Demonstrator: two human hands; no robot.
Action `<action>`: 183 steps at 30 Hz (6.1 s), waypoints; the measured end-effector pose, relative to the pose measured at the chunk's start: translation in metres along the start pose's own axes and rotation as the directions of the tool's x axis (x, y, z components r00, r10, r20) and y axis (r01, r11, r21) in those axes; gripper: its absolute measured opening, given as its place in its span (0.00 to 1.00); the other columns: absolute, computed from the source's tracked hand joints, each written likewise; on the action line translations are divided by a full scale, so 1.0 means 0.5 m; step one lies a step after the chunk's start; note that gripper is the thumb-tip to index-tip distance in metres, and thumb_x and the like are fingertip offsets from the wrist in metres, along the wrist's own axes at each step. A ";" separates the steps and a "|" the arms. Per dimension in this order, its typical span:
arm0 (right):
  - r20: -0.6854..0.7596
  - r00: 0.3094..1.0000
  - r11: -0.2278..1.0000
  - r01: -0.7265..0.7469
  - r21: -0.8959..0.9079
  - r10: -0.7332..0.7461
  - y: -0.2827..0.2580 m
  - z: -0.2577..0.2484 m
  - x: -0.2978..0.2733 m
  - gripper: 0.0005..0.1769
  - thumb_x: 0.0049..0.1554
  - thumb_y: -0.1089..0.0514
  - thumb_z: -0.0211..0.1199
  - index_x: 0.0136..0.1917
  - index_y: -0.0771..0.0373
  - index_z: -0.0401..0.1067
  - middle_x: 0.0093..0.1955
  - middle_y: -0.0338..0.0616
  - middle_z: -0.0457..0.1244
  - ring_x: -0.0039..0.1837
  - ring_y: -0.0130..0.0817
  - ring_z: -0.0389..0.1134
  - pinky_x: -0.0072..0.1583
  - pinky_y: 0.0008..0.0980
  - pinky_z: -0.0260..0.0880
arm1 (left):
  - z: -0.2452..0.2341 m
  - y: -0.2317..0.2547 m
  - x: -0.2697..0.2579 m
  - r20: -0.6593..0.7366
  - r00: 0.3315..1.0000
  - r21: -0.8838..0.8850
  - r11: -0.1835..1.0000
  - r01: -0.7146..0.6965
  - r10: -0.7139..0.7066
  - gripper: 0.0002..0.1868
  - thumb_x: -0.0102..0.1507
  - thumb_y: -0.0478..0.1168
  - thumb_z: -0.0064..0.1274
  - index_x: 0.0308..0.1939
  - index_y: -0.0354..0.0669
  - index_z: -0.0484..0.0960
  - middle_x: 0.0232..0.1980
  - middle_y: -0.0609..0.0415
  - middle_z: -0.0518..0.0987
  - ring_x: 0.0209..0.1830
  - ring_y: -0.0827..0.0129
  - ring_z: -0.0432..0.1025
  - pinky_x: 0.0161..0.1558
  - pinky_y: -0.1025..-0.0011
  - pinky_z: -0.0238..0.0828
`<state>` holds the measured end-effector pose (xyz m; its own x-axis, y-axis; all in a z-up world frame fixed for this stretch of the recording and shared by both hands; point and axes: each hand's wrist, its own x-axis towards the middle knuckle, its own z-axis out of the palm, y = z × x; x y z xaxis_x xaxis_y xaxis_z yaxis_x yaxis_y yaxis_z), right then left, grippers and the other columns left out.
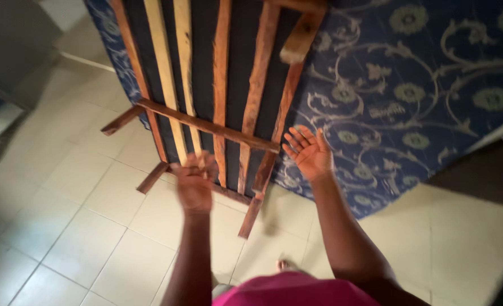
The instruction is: The person assembles a wooden bed frame by picking up the slat support panels and placing them into the frame by hand.
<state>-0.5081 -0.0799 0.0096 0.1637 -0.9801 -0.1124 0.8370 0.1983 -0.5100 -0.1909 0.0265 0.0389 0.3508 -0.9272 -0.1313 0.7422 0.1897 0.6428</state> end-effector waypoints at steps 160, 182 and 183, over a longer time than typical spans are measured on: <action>0.154 0.681 0.518 -0.667 0.536 0.716 0.788 -0.046 -0.252 0.17 0.54 0.66 0.62 0.57 0.72 0.74 0.53 0.53 0.71 0.55 0.50 0.74 0.59 0.46 0.78 | -0.047 0.487 -0.565 0.067 0.252 0.960 0.007 -0.281 0.965 0.22 0.58 0.44 0.66 0.50 0.37 0.76 0.41 0.47 0.82 0.40 0.61 0.77 0.42 0.63 0.74; 0.185 0.529 0.484 -0.842 0.240 0.828 0.961 -0.050 -0.629 0.15 0.59 0.63 0.65 0.60 0.67 0.77 0.58 0.47 0.72 0.57 0.41 0.73 0.58 0.38 0.75 | -0.346 0.645 -1.039 -0.322 0.257 0.587 0.405 -0.701 0.911 0.17 0.47 0.19 0.53 0.40 0.29 0.80 0.36 0.51 0.79 0.33 0.64 0.76 0.37 0.70 0.72; 0.264 0.533 0.491 -0.845 0.210 0.804 0.970 -0.055 -0.649 0.17 0.60 0.64 0.64 0.63 0.67 0.76 0.61 0.47 0.71 0.60 0.40 0.73 0.62 0.37 0.75 | -0.376 0.649 -1.062 -0.344 0.258 0.565 0.419 -0.711 0.903 0.18 0.46 0.19 0.53 0.40 0.30 0.80 0.36 0.51 0.80 0.34 0.64 0.76 0.38 0.70 0.73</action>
<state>-0.1698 0.3344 -0.2248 0.8979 -0.3656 -0.2450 0.3825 0.9237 0.0232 -0.0288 0.6410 0.1751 0.9571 0.0432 0.2867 -0.2613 0.5565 0.7887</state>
